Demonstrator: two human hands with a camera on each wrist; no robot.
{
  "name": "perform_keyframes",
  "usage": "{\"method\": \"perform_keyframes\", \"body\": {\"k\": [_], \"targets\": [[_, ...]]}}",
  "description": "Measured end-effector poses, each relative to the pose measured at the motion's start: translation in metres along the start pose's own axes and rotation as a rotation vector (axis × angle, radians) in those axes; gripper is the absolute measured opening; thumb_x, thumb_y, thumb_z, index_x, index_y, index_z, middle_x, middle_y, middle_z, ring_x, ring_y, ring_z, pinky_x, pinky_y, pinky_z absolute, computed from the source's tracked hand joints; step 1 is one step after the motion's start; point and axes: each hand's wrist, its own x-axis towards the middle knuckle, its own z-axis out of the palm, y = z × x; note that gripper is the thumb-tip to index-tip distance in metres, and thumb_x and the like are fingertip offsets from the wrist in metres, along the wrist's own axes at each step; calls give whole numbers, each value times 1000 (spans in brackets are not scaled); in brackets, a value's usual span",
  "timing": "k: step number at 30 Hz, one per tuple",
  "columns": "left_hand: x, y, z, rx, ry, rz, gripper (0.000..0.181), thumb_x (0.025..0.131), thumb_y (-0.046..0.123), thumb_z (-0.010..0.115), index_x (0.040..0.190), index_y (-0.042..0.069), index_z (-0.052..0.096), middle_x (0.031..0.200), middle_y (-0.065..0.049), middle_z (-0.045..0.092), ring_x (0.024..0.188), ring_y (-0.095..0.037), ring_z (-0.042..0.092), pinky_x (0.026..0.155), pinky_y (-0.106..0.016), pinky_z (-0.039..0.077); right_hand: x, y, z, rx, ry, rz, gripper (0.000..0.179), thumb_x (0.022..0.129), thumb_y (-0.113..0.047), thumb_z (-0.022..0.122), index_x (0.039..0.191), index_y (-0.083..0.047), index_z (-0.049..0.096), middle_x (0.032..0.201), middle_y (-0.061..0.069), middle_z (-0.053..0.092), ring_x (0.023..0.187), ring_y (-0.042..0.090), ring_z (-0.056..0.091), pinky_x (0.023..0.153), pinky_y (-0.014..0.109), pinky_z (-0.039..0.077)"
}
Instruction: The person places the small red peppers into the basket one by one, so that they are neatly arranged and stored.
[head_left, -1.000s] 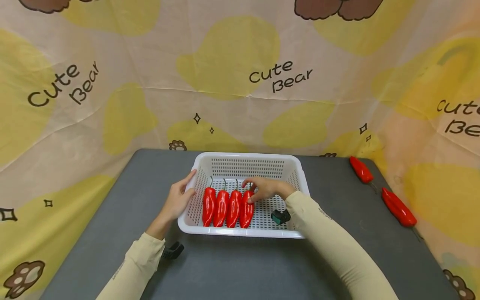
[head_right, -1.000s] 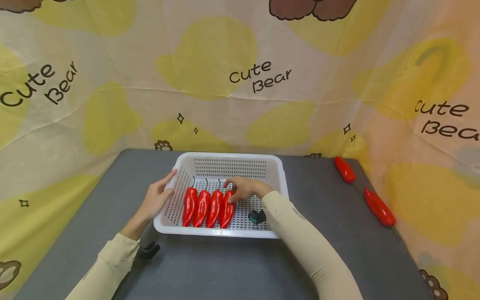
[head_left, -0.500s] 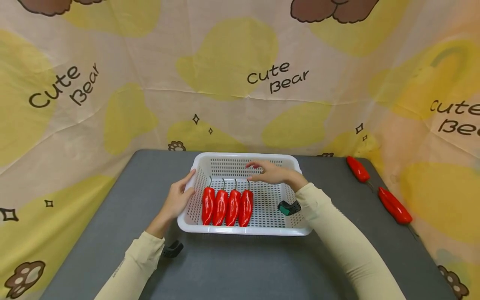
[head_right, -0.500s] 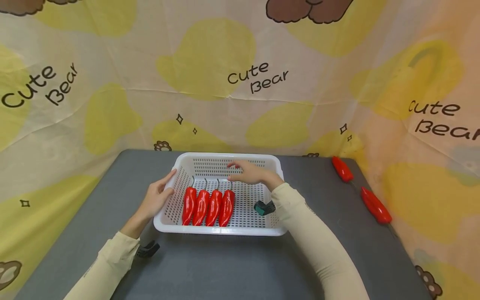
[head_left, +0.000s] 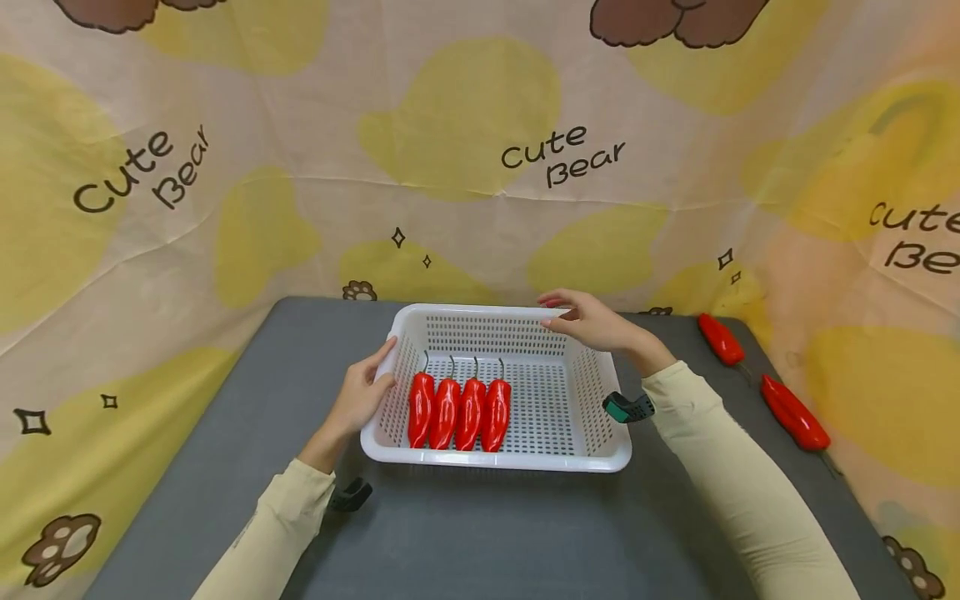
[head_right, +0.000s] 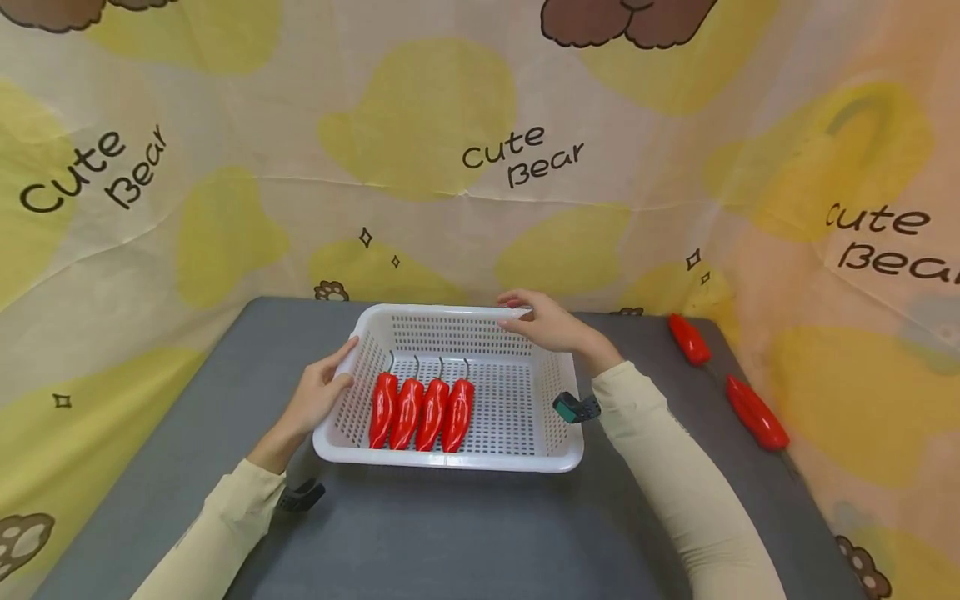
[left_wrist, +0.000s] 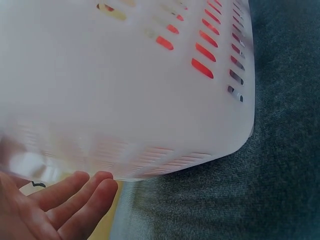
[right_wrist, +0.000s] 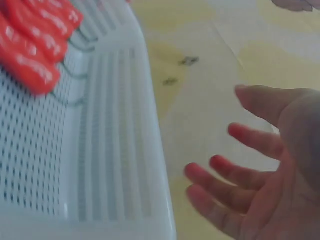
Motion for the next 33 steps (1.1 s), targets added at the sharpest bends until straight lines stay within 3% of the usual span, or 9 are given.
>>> {"method": "perform_keyframes", "body": {"k": [4, 9, 14, 16, 20, 22, 25, 29, 33], "targets": [[0, 0, 1, 4, -6, -1, 65, 90, -5, 50, 154, 3, 40, 151, -28, 47, 115, -42, 61, 75, -32, 62, -14, 15, -19, -5, 105, 19, 47, 103, -15, 56, 145, 3, 47, 149, 27, 48, 130, 48, 54, 107, 61, 48], [1, 0, 0, 7, -12, 11, 63, 92, -3, 49, 154, 4, 41, 150, -29, 49, 108, -42, 64, 72, -38, 64, -32, 36, -38, 10, 211, 45, 45, 103, -12, 55, 142, 6, 47, 147, 29, 49, 128, 50, 55, 106, 59, 49], [0, 1, -2, 9, -13, -4, 62, 94, -2, 48, 155, 7, 40, 150, -28, 49, 102, -42, 66, 68, -38, 65, -49, 64, -50, 7, 278, 91, 42, 103, -11, 53, 140, 8, 48, 142, 31, 52, 122, 48, 58, 93, 22, 55], [-1, 1, -2, 2, -9, -12, 62, 94, -2, 48, 155, 7, 41, 149, -28, 50, 101, -43, 66, 68, -39, 65, -55, 76, -53, 9, 286, 119, 42, 103, -12, 52, 140, 8, 48, 140, 31, 53, 116, 36, 62, 86, 13, 50], [-2, 0, -1, -17, -17, -15, 62, 94, -2, 47, 155, 7, 40, 151, -28, 48, 106, -47, 65, 71, -44, 65, -67, 94, -60, 18, 281, 183, 45, 105, -17, 50, 142, 8, 45, 140, 33, 52, 102, -3, 58, 81, 12, 51], [-3, 0, 0, -24, -22, -14, 62, 94, -2, 47, 155, 7, 39, 152, -28, 46, 110, -47, 64, 74, -46, 64, -72, 101, -63, 19, 279, 210, 47, 106, -18, 49, 143, 10, 43, 141, 36, 50, 96, -13, 53, 79, 11, 50], [-3, 0, 0, -24, -24, -14, 63, 94, -3, 47, 155, 7, 39, 153, -28, 45, 113, -48, 63, 75, -47, 64, -80, 112, -66, -4, 283, 246, 48, 107, -19, 47, 143, 12, 42, 141, 39, 48, 103, 5, 63, 78, 12, 51], [-3, -1, -1, -25, -18, -14, 63, 94, -3, 47, 155, 7, 39, 153, -28, 45, 115, -49, 63, 76, -49, 64, -87, 123, -69, -42, 278, 300, 50, 107, -21, 45, 143, 14, 41, 143, 40, 46, 128, 47, 51, 97, 38, 54], [-2, -2, -2, -24, -16, -19, 62, 94, -2, 48, 155, 7, 40, 151, -29, 47, 113, -49, 64, 76, -50, 63, -91, 132, -75, -47, 272, 370, 56, 108, -28, 42, 147, 11, 36, 149, 40, 39, 136, 55, 39, 109, 65, 40]]}}
